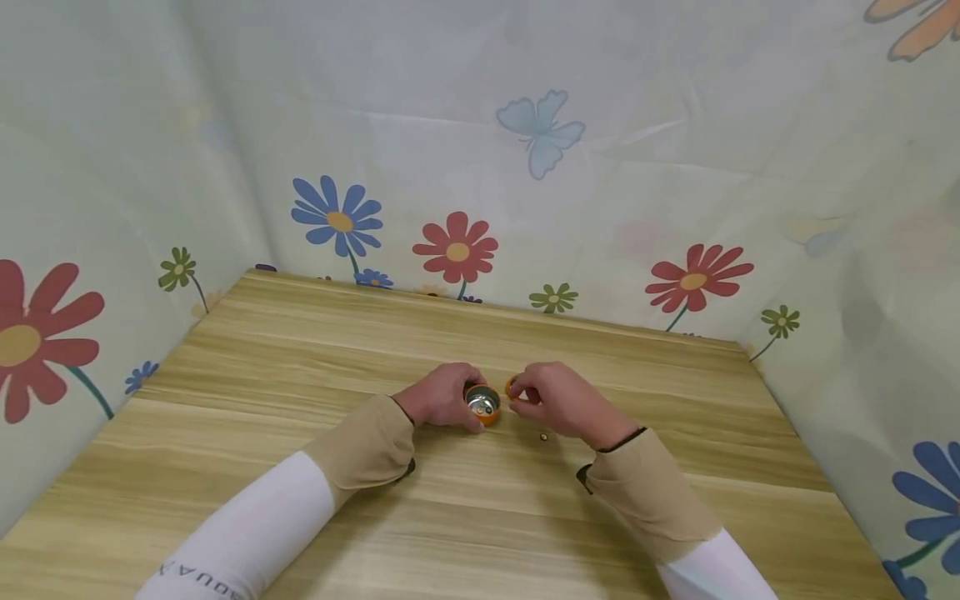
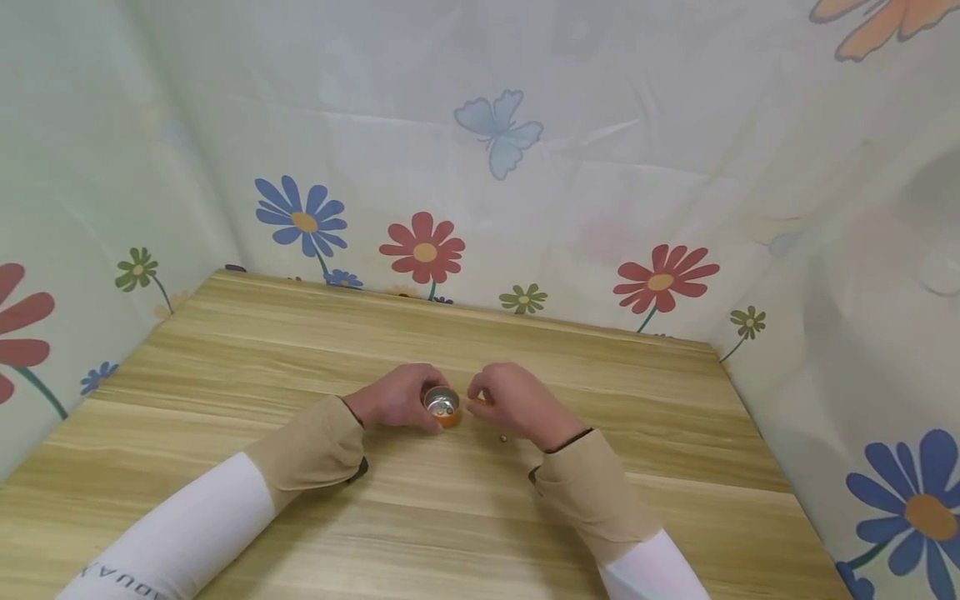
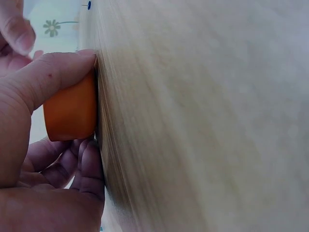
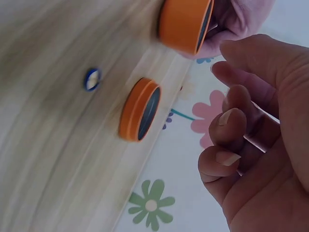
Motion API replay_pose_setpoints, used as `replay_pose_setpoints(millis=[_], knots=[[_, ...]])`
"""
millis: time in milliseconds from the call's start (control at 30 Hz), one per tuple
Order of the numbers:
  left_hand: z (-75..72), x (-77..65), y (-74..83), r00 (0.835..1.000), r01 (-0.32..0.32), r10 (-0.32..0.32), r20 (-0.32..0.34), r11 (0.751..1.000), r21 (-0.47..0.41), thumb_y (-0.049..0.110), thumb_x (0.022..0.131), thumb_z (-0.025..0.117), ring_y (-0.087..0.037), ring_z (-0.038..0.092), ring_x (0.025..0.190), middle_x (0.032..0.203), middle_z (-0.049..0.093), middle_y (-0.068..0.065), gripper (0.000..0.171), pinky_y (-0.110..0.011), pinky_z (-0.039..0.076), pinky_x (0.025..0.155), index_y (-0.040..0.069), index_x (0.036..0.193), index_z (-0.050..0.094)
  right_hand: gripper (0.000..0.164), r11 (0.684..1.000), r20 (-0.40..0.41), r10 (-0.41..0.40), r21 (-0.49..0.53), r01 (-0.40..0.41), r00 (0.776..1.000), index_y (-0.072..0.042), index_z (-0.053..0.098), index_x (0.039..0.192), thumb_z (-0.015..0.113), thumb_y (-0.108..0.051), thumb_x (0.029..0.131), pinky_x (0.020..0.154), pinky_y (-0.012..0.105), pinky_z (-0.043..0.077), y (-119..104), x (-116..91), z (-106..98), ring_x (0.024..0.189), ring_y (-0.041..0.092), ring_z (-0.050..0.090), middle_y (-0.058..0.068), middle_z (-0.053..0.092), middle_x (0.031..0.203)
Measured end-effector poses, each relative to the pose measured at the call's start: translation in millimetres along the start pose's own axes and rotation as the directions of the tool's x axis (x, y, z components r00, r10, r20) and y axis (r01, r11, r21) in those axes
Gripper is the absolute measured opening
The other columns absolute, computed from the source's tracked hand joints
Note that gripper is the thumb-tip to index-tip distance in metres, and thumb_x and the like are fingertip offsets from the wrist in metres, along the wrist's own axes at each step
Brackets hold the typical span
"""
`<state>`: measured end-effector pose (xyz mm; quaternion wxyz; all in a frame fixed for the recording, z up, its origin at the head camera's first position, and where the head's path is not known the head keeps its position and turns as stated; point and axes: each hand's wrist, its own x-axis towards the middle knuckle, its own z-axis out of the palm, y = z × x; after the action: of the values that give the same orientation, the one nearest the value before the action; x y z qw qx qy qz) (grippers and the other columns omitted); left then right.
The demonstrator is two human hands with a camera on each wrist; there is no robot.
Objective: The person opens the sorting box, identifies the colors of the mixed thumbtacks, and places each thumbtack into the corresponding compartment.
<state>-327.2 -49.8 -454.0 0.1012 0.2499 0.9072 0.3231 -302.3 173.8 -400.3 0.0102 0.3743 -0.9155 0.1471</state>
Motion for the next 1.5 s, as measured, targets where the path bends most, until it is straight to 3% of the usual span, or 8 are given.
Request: replay_pose_setpoints(millis=[200, 433, 633, 1000, 1500], knots=[[-0.7, 0.3, 0.1, 1.0, 0.01, -0.01, -0.007, 1.0, -0.006, 0.02, 0.068, 0.095, -0.017, 0.063, 0.099, 0.109, 0.069, -0.006, 0.056, -0.031, 0.053, 0.09, 0.004, 0.116, 0.07, 0.003, 0.999, 0.024, 0.024, -0.023, -0.024, 0.999, -0.011, 0.076, 0.086, 0.079, -0.012, 0.088, 0.063, 0.023, 0.043, 8, -13, 2, 0.067, 0.006, 0.048, -0.005, 0.061, 0.075], [-0.3, 0.2, 2.4, 1.0, 0.011, -0.011, -0.007, 1.0, -0.02, 0.018, 0.069, 0.094, -0.019, 0.062, 0.098, 0.108, 0.068, -0.006, 0.053, -0.031, 0.052, 0.089, 0.004, 0.114, 0.069, 0.018, 0.996, 0.073, 0.053, -0.073, -0.048, 0.996, -0.016, 0.07, 0.073, 0.078, -0.007, 0.086, 0.063, 0.024, 0.042, 18, -27, 6, 0.066, 0.005, 0.046, -0.005, 0.06, 0.072], [-1.4, -0.4, 4.2, 1.0, 0.008, -0.009, -0.009, 1.0, -0.029, 0.017, 0.069, 0.094, -0.02, 0.063, 0.098, 0.108, 0.068, -0.007, 0.053, -0.03, 0.052, 0.089, 0.003, 0.114, 0.069, 0.012, 0.997, 0.083, 0.062, -0.057, -0.058, 0.995, -0.015, 0.074, 0.078, 0.082, -0.011, 0.085, 0.064, 0.023, 0.045, 27, -34, 9, 0.067, 0.003, 0.049, -0.006, 0.064, 0.074], [-0.3, 3.5, 3.3, 1.0, 0.015, -0.015, -0.001, 0.999, -0.038, 0.017, 0.07, 0.094, -0.013, 0.061, 0.091, 0.106, 0.07, -0.005, 0.051, -0.029, 0.052, 0.086, 0.005, 0.113, 0.07, 0.013, 0.997, 0.08, 0.031, -0.077, -0.025, 0.996, -0.014, 0.071, 0.077, 0.079, -0.008, 0.086, 0.063, 0.021, 0.044, 32, -37, 11, 0.067, 0.003, 0.048, -0.007, 0.06, 0.074], [1.8, 8.5, 1.9, 1.0, 0.023, -0.023, -0.007, 0.999, -0.031, 0.016, 0.069, 0.094, -0.014, 0.061, 0.092, 0.107, 0.069, -0.006, 0.051, -0.029, 0.052, 0.087, 0.005, 0.113, 0.069, 0.017, 0.991, 0.08, 0.025, -0.13, -0.014, 0.996, -0.013, 0.068, 0.073, 0.071, -0.002, 0.085, 0.061, 0.022, 0.04, 36, -36, 15, 0.064, 0.005, 0.044, -0.006, 0.056, 0.07]])
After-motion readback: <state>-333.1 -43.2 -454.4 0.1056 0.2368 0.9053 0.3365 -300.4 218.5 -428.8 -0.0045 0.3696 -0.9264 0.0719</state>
